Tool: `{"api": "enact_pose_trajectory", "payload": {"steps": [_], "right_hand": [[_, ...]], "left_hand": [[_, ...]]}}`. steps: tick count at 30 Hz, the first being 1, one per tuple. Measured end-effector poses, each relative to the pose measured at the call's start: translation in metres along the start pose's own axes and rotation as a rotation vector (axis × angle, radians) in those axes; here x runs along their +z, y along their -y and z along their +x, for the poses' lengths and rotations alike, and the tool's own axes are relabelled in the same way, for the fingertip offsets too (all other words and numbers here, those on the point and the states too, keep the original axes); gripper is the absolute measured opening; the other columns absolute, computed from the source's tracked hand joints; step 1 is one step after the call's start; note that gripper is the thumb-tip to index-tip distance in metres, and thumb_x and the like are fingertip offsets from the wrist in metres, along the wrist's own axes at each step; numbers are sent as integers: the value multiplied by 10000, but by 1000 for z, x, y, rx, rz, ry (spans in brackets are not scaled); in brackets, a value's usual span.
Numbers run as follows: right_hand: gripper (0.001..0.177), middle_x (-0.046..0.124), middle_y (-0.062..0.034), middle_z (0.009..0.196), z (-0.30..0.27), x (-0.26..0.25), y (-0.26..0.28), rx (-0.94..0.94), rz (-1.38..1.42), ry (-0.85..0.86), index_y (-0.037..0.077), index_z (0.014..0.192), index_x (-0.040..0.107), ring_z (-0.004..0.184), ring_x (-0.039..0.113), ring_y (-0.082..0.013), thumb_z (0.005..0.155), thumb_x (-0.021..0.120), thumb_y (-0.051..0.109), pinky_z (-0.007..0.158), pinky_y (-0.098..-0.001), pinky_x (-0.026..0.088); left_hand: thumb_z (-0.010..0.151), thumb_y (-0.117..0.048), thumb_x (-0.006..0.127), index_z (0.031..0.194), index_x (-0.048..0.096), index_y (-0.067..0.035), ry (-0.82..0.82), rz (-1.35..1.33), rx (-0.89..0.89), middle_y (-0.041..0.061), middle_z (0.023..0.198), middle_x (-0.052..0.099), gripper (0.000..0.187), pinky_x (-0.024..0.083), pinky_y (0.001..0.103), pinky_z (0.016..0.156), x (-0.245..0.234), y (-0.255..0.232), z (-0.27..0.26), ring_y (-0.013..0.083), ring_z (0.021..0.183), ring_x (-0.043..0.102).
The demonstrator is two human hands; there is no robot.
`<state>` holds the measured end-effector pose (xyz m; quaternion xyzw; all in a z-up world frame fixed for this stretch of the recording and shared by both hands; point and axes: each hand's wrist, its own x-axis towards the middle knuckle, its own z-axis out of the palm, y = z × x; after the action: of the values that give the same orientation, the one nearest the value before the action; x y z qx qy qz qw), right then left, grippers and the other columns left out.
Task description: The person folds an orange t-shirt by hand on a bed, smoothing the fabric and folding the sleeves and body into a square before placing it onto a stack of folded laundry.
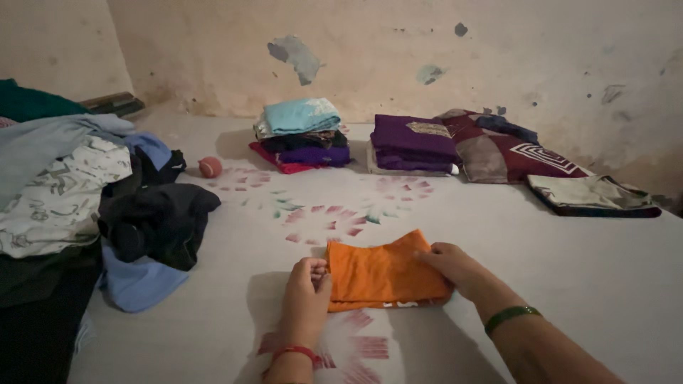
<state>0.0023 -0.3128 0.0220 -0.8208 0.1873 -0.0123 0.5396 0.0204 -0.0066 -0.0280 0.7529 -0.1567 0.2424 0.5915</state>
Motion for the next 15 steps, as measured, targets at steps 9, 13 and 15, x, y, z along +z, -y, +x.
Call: {"api": "enact_pose_trajectory", "payload": {"steps": [9, 13, 15], "right_hand": [[326, 745, -148, 988, -4, -20, 34, -284, 64, -93, 22, 1154, 732, 834, 691, -267, 891, 743, 215, 719, -423, 569], [386, 716, -134, 922, -12, -104, 117, -490, -779, -260, 111, 1135, 693, 814, 705, -269, 845, 788, 347, 698, -420, 578], [360, 741, -155, 940, -29, -122, 153, -629, -925, -250, 79, 1081, 720, 823, 718, -274, 834, 791, 330, 726, -405, 585]], "left_hand": [[865, -136, 691, 1102, 651, -49, -57, 41, 59, 135, 1054, 712, 256, 568, 365, 854, -4, 11, -1, 261, 965, 716], [884, -139, 669, 1101, 660, -63, -27, 55, 3, 123, 1059, 728, 230, 570, 374, 853, -6, 4, -7, 263, 957, 726], [880, -149, 698, 1077, 663, -48, -52, 116, 82, 138, 1064, 730, 224, 564, 383, 873, -7, 3, -7, 277, 985, 724]]}}
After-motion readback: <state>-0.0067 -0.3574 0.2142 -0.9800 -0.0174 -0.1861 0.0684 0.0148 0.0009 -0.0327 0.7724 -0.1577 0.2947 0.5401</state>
